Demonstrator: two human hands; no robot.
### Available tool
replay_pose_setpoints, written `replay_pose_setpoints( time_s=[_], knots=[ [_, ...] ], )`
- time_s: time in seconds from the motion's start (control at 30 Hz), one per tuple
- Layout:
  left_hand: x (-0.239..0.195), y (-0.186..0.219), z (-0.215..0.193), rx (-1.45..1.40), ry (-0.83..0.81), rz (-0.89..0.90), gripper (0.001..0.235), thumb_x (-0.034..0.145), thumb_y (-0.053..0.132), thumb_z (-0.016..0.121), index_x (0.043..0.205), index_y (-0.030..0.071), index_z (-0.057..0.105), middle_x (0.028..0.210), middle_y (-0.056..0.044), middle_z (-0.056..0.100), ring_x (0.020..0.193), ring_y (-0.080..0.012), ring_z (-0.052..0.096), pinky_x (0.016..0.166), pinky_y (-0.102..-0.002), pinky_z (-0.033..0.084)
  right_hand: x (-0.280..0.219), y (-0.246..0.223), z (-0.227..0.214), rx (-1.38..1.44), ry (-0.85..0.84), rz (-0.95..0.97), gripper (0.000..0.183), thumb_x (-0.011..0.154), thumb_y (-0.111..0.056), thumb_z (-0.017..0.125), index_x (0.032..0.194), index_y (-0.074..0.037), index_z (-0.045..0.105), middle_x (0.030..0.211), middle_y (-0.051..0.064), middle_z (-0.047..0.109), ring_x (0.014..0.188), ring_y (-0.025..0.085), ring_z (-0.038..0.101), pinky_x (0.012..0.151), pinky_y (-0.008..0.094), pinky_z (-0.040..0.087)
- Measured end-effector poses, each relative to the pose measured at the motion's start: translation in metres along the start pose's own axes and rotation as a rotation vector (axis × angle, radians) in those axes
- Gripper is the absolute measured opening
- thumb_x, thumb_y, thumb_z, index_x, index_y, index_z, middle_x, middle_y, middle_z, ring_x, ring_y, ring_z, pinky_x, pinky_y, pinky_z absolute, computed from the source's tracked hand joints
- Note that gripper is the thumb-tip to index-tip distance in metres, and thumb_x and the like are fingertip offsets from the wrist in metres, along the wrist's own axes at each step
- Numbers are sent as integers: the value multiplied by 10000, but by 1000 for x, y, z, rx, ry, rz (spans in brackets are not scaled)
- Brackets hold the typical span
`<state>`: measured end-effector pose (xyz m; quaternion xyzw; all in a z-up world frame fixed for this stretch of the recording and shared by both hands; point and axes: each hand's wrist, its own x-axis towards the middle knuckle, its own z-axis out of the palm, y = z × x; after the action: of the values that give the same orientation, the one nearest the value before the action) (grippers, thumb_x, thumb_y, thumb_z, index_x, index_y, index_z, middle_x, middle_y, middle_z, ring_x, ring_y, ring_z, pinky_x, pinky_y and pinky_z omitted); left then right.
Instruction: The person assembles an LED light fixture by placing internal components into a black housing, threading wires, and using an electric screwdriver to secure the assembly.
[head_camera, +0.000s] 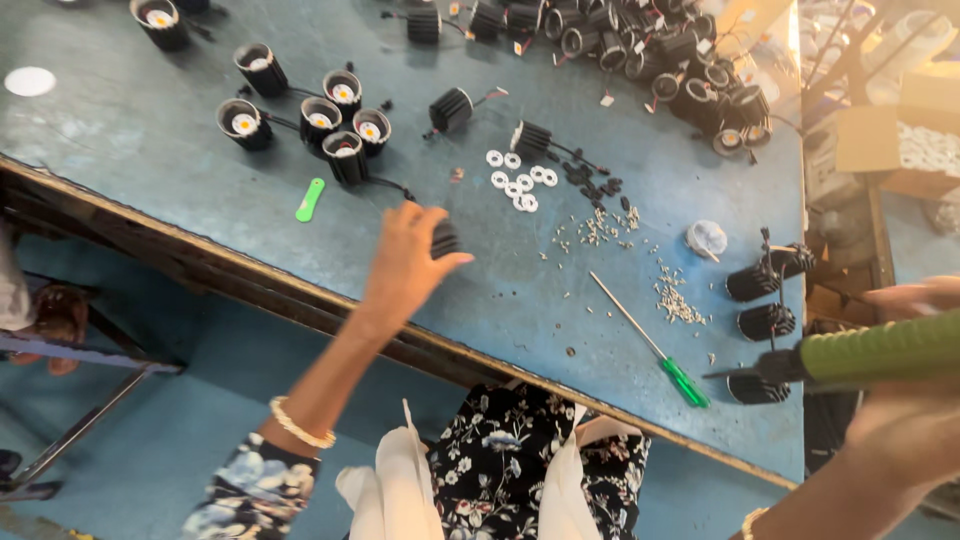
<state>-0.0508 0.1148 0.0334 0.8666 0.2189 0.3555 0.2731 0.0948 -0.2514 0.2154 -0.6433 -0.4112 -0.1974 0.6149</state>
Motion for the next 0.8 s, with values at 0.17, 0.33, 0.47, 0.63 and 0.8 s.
replay_pose_setpoints(
  time_s=[0.17,0.33,0.47,0.63,0.8],
  knots=[
    [26,-54,-26,331,-170,59,605,731,301,860,1220,83,578,1136,-133,570,1106,-356,521,932,-480,428,-39,63,26,-89,358,-116,374,991,-375,587,1130,-39,503,997,72,563,894,163,591,837,312,493],
    [54,-79,-9,545,-186,287,542,839,184,795,1322,98,566,1221,-133,542,1185,-326,495,1016,-476,387,-125,112,99,-175,219,212,217,1019,-114,652,1186,-30,541,1153,29,529,1064,143,576,966,294,498],
    [79,-86,1,656,-78,388,724,702,287,830,1345,92,559,1302,-167,519,1261,-355,458,1054,-516,335,-144,148,117,-123,155,537,190,967,-72,639,1135,-23,566,995,40,597,874,95,604,808,234,496],
    [161,-120,31,329,-56,359,705,773,374,844,1347,80,557,1330,-163,512,1298,-365,461,1068,-534,331,-155,170,114,-166,125,609,117,963,-52,642,1058,-6,592,879,27,621,794,86,597,736,224,496],
    [297,-170,81,545,-29,180,641,854,322,829,1372,81,540,1383,-124,530,1359,-329,464,1113,-537,361,-160,180,110,-56,163,648,86,974,-48,625,1033,10,600,838,37,626,768,83,600,718,219,492]
  ],
)
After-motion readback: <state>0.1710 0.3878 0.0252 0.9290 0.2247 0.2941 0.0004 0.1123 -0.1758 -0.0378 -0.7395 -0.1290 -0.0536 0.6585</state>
